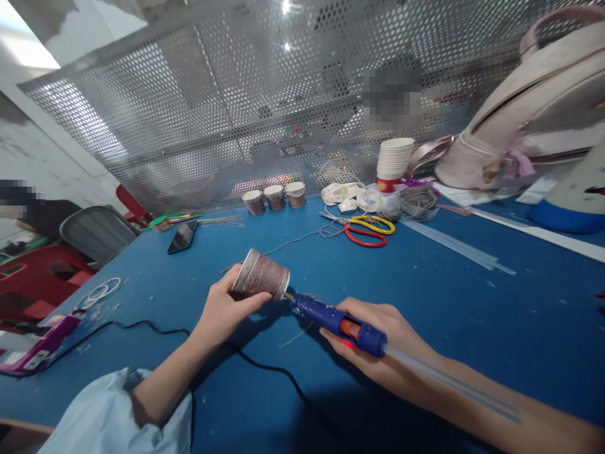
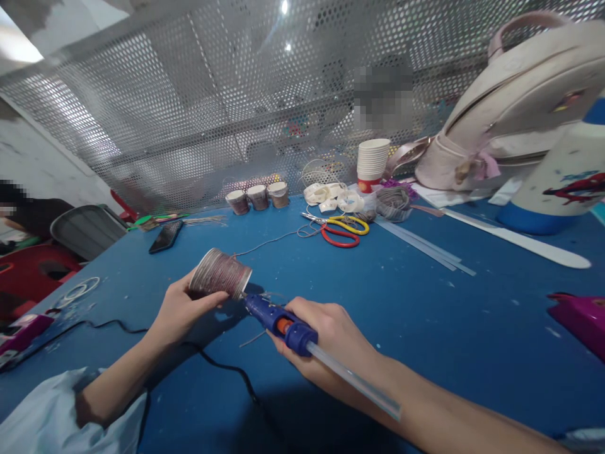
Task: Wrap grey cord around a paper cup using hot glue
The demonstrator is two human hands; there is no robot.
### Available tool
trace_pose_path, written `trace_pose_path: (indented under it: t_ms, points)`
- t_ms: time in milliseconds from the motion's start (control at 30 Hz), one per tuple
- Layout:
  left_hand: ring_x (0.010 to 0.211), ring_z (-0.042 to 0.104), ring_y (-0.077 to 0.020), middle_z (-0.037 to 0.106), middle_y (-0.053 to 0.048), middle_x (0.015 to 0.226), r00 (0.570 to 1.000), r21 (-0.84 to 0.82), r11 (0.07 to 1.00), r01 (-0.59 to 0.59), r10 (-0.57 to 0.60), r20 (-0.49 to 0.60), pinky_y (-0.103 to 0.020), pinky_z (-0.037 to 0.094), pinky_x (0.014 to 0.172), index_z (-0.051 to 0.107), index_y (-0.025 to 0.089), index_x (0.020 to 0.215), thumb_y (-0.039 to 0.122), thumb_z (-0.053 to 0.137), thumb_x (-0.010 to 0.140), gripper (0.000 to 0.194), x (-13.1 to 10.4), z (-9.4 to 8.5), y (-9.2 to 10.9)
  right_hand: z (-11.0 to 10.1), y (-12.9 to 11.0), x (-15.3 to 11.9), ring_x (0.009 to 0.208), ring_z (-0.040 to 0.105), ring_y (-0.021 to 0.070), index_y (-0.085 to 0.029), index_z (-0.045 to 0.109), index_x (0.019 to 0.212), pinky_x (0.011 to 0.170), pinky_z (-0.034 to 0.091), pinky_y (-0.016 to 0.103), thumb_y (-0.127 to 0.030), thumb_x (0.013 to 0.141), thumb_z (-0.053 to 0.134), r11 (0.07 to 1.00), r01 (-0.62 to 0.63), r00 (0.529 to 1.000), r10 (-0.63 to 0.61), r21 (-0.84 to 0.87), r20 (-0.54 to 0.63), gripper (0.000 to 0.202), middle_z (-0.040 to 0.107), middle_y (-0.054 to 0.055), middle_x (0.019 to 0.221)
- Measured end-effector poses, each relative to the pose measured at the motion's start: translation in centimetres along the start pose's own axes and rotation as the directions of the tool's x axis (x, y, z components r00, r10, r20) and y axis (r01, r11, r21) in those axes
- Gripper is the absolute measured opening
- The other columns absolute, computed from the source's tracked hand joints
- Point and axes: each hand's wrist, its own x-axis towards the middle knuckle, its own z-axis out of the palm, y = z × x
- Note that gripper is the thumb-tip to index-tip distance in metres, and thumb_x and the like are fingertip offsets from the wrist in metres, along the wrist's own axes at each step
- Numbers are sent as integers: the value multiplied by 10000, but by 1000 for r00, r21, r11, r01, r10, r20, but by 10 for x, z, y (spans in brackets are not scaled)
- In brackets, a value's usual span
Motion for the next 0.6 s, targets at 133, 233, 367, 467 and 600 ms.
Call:
trace_pose_path:
  t_ms: [133,233,367,467,600]
  points:
    - [595,548,-133,589,19,633,1000,-3,1000,2,-2,-3,-242,430,597,629,148,811,369,711,694,263,0,-1,0,-1,0,0,540,566,116,-200,581,765,525,406,219,-252,809,571,1000,1,1000,-1,-3,-18,69,628,-8,656]
    - [590,551,-133,595,20,631,1000,-15,1000,-1,1,9,-244,434,598,631,145,834,365,714,692,274,0,-1,-1,-2,-1,1,521,555,106,-202,573,731,513,402,212,-272,822,569,1000,-17,998,16,-12,-56,115,612,-21,626]
    - [587,551,-130,599,21,627,1000,-28,1000,-6,7,19,-239,436,593,638,144,850,364,714,693,280,0,-1,-1,-3,-2,2,506,546,100,-202,567,714,501,395,208,-275,825,568,1000,-15,997,15,-8,-71,133,609,-25,621]
    - [583,552,-127,602,23,619,1000,-37,999,-4,5,19,-235,438,590,644,144,845,358,714,692,272,0,-1,0,-1,0,1,534,556,108,-200,579,753,519,405,214,-273,823,569,1000,5,999,-4,4,-34,101,623,-14,653]
    - [566,543,-118,598,32,604,999,-63,998,17,-15,31,-222,435,571,644,143,844,349,722,680,275,1,0,1,1,3,0,538,551,114,-196,582,763,518,398,221,-258,810,572,1000,14,1000,-14,-1,-10,78,624,-7,659]
